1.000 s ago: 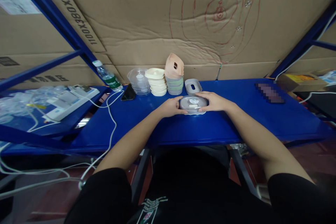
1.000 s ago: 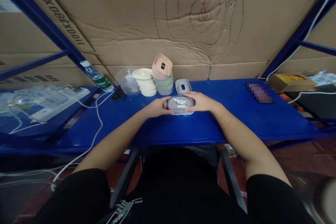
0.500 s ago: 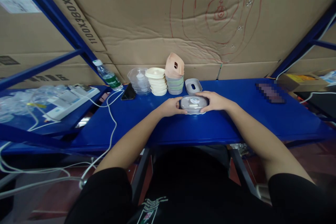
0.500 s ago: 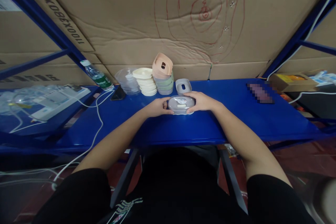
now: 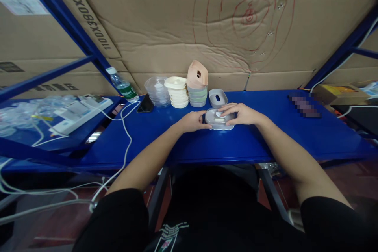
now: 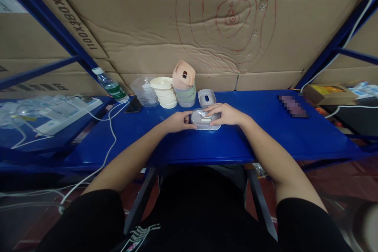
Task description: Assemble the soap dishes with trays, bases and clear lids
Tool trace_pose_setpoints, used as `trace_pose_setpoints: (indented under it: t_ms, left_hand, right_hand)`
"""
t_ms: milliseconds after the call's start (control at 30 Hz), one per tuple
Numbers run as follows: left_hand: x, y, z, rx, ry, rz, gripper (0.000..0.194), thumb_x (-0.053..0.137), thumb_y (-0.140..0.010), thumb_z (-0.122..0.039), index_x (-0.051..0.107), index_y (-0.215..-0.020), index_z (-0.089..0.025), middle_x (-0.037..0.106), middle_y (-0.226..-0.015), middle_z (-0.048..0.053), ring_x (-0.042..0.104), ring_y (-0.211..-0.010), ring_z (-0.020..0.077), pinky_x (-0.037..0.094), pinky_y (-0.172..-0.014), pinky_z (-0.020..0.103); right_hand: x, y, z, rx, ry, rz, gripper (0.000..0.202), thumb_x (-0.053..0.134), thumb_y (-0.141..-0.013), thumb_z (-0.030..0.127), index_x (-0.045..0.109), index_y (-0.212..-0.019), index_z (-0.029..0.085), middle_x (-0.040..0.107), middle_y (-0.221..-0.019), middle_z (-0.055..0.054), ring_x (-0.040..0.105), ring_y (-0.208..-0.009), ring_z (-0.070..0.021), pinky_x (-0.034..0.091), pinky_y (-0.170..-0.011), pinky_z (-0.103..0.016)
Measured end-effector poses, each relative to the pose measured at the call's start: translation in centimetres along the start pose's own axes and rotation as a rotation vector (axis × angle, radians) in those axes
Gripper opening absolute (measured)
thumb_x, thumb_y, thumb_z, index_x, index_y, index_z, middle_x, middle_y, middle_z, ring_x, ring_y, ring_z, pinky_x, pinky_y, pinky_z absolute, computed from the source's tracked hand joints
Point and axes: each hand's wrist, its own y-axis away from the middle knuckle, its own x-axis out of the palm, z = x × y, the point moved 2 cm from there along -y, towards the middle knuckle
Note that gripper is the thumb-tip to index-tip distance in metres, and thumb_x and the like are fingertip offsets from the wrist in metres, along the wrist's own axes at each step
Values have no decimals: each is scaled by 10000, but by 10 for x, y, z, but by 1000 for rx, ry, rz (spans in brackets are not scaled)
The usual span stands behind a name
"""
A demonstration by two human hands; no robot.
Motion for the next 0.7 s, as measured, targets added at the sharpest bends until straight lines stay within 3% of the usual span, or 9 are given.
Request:
trace_pose_setpoints:
  t_ms: [200,400,567,700]
  left_hand:
    - [1,-1,1,-2,-39,9,858,812,-907,-650,655,-1575,-134,766,-875,20,687,-800,214,490,-797,334]
    - [0,1,1,-8,-64,17,781,789,-934,-633,680,-1558,-175,743,-851,0,690,-816,207,486,-809,325]
    - [0,1,1,-15,-79,30,785,787,-937,-639,679,-1560,-173,741,-877,2,700,-844,210,479,-824,324]
    - [0,1,0,-24,-85,41,784,781,-942,-638,675,-1567,-176,745,-884,4,702,-848,213,470,-817,325]
  right_hand:
    - [-16,5,2,147,-30,51,444,1011,-746,486,911,-1163,371,815,-1444,-11,701,-1458,-319,468,-1329,-583]
    - [-55,30,4,354,13,109,447,997,-718,520,916,-1138,392,811,-1446,39,713,-1444,-355,481,-1324,-577]
    - [-92,60,-8,548,74,-2,405,990,-681,496,919,-1043,328,829,-1409,-5,745,-1390,-381,553,-1256,-558]
    - [-111,75,-19,695,177,-126,343,959,-719,386,897,-1038,276,849,-1358,-31,766,-1343,-342,544,-1243,-480]
